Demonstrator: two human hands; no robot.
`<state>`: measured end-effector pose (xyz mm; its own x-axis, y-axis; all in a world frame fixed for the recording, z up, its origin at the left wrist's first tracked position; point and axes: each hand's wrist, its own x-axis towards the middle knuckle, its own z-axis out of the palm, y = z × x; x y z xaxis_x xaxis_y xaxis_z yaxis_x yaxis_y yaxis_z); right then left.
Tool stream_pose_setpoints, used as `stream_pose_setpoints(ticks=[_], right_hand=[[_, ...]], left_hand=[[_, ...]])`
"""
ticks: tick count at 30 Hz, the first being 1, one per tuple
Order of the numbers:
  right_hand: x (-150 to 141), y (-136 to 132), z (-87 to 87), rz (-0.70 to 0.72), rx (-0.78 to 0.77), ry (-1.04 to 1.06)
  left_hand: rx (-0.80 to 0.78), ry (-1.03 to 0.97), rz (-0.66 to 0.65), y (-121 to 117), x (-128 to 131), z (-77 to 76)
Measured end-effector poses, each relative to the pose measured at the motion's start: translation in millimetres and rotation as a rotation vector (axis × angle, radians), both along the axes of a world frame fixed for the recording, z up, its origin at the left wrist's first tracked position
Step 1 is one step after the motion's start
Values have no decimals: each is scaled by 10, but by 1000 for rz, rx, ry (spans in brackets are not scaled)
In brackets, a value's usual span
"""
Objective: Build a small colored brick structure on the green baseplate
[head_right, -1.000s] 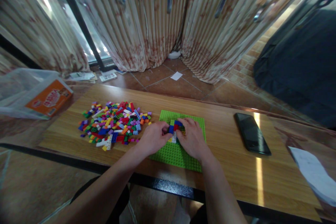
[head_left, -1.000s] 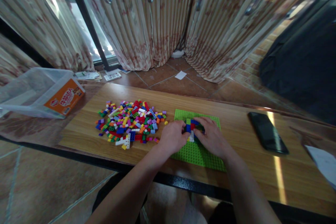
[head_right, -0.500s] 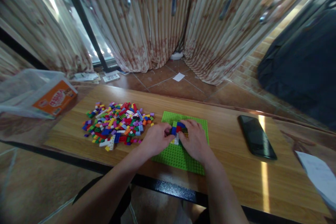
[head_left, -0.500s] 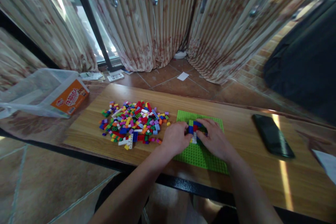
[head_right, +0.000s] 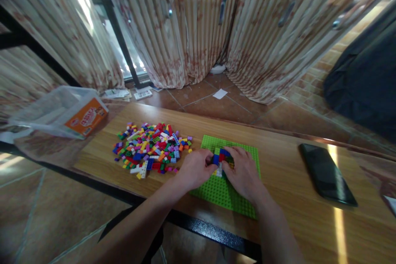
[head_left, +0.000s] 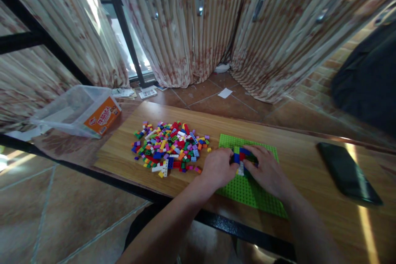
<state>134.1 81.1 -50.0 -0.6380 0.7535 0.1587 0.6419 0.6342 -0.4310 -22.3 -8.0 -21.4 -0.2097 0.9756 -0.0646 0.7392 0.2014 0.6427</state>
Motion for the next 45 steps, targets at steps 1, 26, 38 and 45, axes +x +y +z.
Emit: stream_pose_setpoints(ticks=[1,26,38,45], right_hand=[[-2,-1,1,-4,1,-1],[-27,-8,46,-4,-15,-18],[-27,-11,53,-14,-9,-40],[-21,-6,40,-9,-9,-25]], left_hand=[[-3,-1,-2,0,0,1],[10,21,-6,-5,5,7],[19,15,-3,-9,8,-2],[17,27,-4,-11,13,7]])
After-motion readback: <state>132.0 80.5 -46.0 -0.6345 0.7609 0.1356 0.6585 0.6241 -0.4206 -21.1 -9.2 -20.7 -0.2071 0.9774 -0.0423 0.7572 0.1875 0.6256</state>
